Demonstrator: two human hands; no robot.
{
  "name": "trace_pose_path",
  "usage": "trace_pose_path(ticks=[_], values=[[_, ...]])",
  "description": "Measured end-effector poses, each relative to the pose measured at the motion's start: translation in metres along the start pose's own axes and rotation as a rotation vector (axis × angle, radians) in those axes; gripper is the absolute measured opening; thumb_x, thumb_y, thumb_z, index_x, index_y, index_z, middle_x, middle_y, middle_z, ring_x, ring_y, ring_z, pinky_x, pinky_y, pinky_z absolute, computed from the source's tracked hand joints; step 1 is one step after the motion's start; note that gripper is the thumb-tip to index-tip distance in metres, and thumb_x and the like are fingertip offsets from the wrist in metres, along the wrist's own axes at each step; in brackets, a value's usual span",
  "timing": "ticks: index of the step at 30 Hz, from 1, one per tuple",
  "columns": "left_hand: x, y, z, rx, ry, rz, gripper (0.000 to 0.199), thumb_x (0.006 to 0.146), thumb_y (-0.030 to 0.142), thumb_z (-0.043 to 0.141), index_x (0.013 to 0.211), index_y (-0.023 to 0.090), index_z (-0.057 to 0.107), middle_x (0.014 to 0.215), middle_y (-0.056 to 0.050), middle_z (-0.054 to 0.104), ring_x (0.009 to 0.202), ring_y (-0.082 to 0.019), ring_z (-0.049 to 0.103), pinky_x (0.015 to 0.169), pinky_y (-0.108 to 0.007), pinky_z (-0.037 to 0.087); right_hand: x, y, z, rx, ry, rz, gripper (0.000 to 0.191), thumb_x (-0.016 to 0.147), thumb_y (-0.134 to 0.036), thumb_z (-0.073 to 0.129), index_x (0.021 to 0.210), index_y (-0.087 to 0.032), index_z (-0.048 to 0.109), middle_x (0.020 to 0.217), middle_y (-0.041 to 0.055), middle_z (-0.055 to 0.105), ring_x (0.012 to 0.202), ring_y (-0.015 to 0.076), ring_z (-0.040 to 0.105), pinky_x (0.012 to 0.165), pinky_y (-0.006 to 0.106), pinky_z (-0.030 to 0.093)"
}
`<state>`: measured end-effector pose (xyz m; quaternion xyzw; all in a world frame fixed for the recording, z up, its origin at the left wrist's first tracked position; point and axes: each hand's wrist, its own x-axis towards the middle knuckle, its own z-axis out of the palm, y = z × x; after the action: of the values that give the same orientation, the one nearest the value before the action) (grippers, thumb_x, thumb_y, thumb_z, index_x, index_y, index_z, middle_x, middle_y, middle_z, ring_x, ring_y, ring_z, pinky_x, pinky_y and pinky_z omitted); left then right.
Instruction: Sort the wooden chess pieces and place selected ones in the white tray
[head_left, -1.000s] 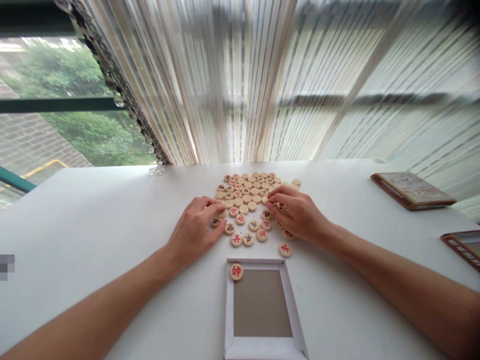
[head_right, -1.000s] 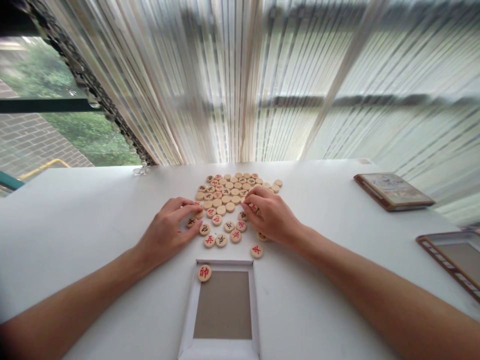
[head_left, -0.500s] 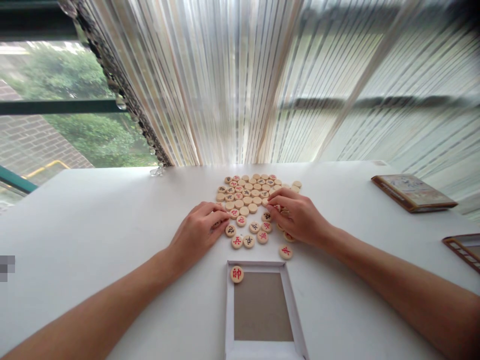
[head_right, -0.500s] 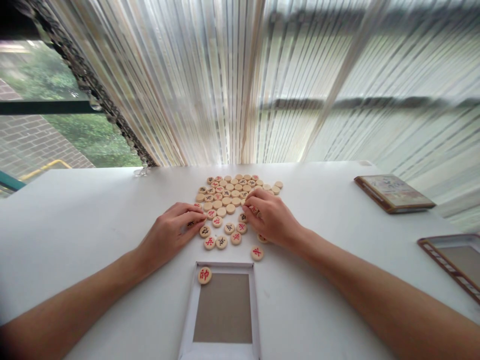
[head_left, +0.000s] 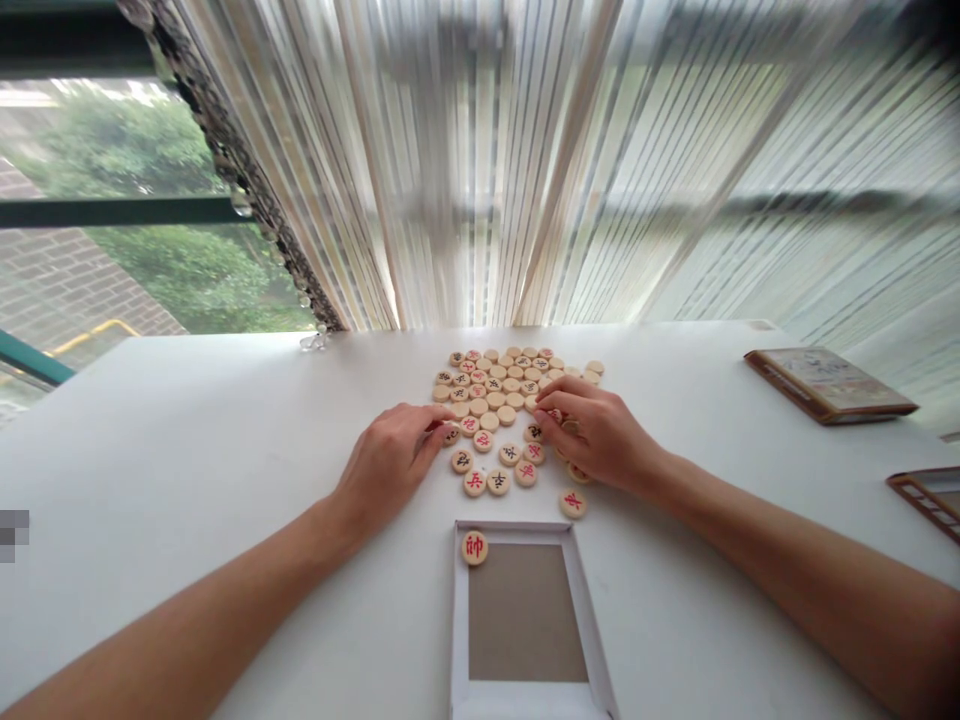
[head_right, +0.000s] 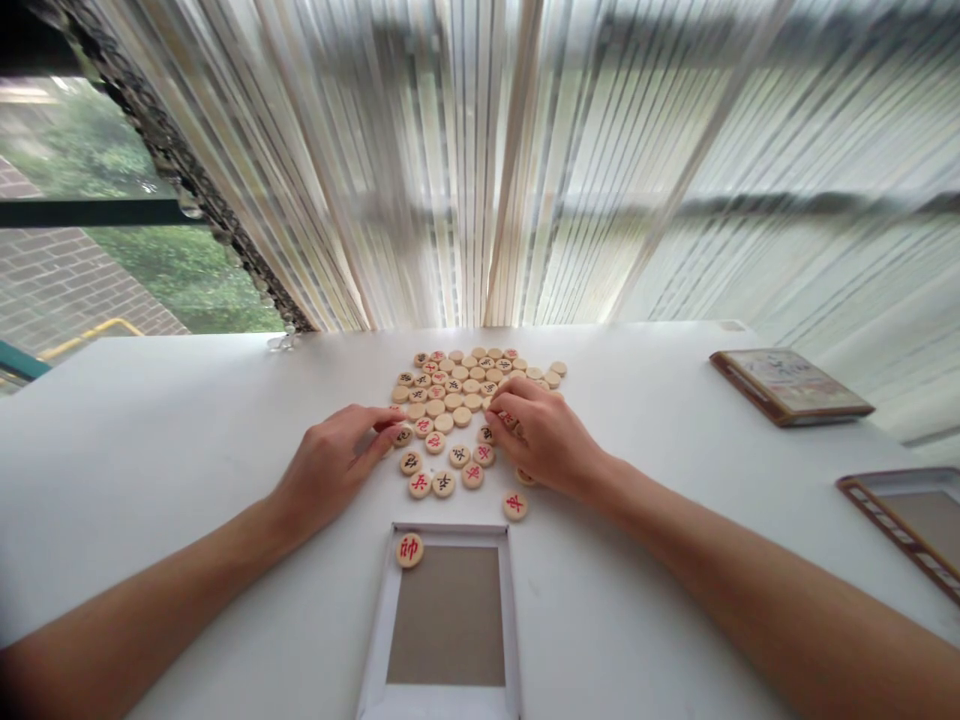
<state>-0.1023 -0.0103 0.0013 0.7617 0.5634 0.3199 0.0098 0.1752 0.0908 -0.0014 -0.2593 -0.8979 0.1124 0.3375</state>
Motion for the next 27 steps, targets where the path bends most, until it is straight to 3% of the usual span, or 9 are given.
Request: trace_pose_path(ticks=[20,27], values=[[0.001,0.002,-0.001,0.014,-0.037,-0.056,0.017,0.103,0.027,0.059,0.107,0.019,0.074,0.104,-0.008,0.078,0.095,-0.025,0.072,0.090,-0.041,0.057,0.000,-0.004,0.000,-0.004,0.014,-0.006,0.015,0.100,-0.019,0.059,0.091,-0.021,0.071,0.098,0.0102,0.074,0.087,0.0241,0.071,0.078,0.038,0.058],[0.001,0.002,0.000,0.007,-0.022,-0.044,0.019,0.103,0.027,0.057,0.106,0.019,0.074,0.105,-0.008,0.077,0.098,-0.026,0.072,0.091,-0.042,0.056,0.007,0.004,-0.011,-0.055,0.117,0.139,0.014,0.098,-0.021,0.061,0.093,-0.020,0.075,0.097,0.0095,0.076,0.082,0.0232,0.071,0.074,0.038,0.057]])
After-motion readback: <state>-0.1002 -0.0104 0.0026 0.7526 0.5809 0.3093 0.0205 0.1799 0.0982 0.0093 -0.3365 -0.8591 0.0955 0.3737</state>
